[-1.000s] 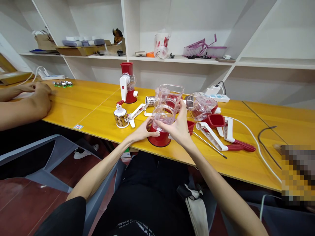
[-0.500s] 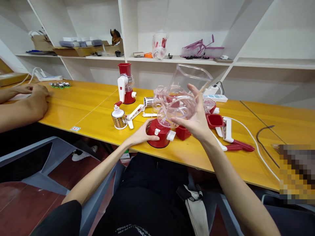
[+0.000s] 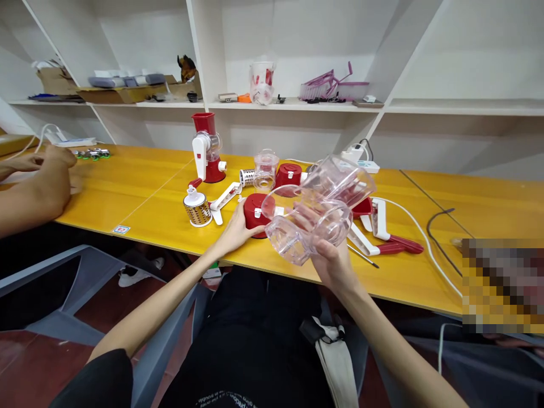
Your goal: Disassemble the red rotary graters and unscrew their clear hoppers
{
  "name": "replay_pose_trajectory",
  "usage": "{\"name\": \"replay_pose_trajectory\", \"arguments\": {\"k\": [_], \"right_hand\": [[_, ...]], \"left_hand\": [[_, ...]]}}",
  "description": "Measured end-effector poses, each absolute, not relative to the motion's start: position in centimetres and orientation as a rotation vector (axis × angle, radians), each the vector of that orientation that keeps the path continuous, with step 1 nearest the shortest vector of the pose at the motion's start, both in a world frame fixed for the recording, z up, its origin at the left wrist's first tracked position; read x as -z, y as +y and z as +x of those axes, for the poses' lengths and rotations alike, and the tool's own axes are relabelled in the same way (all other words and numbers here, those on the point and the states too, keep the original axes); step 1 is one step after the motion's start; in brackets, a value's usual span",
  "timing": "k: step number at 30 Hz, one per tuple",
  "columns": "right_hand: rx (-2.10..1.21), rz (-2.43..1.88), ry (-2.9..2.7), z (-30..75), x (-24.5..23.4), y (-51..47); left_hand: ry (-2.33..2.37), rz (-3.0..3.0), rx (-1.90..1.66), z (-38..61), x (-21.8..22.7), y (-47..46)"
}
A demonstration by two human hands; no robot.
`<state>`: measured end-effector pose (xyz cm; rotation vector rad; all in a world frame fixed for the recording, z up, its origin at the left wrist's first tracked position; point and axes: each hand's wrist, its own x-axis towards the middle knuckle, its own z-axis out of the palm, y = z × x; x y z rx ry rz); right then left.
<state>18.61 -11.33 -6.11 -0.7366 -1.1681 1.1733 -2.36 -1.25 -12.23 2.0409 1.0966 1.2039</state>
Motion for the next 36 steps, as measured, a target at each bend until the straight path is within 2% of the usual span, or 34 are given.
{"name": "replay_pose_trajectory", "arguments": {"k": [4,7,9,15,28,32,36], "right_hand": [[-1.374,-0.698,-1.019,17.3,5.8,-14.2],[-1.497,-0.685,-0.911,16.8,5.3,-16.4],[-1.591,-0.645,-0.777,16.8,5.0,-17.6],[-1.796,-0.6,-0.558,17.1,5.2,-19.2],[-1.825,-0.683,-0.932,18.9,7.6,-18.1],[-1.602,-0.824,-1.244,21.3,9.1,-17.9],[-0.882,-1.01,-1.232,23.6,10.5,-17.2]], "left_hand": [[1.168,2.134,-1.551,-2.6,12.0,-4.4],[0.842,2.376,-1.755,-2.1,10.5,-8.5],[0.643,2.514,-1.719,-1.5,9.1,-10.7],[0.501,2.61,-1.595,0.0,6.5,-11.9],[0.532,2.733,-1.326,0.9,4.3,-9.4],[0.547,2.661,-1.087,1.6,2.5,-6.5],[0.566,2.653,-0.806,2.3,1.8,-4.2]]}}
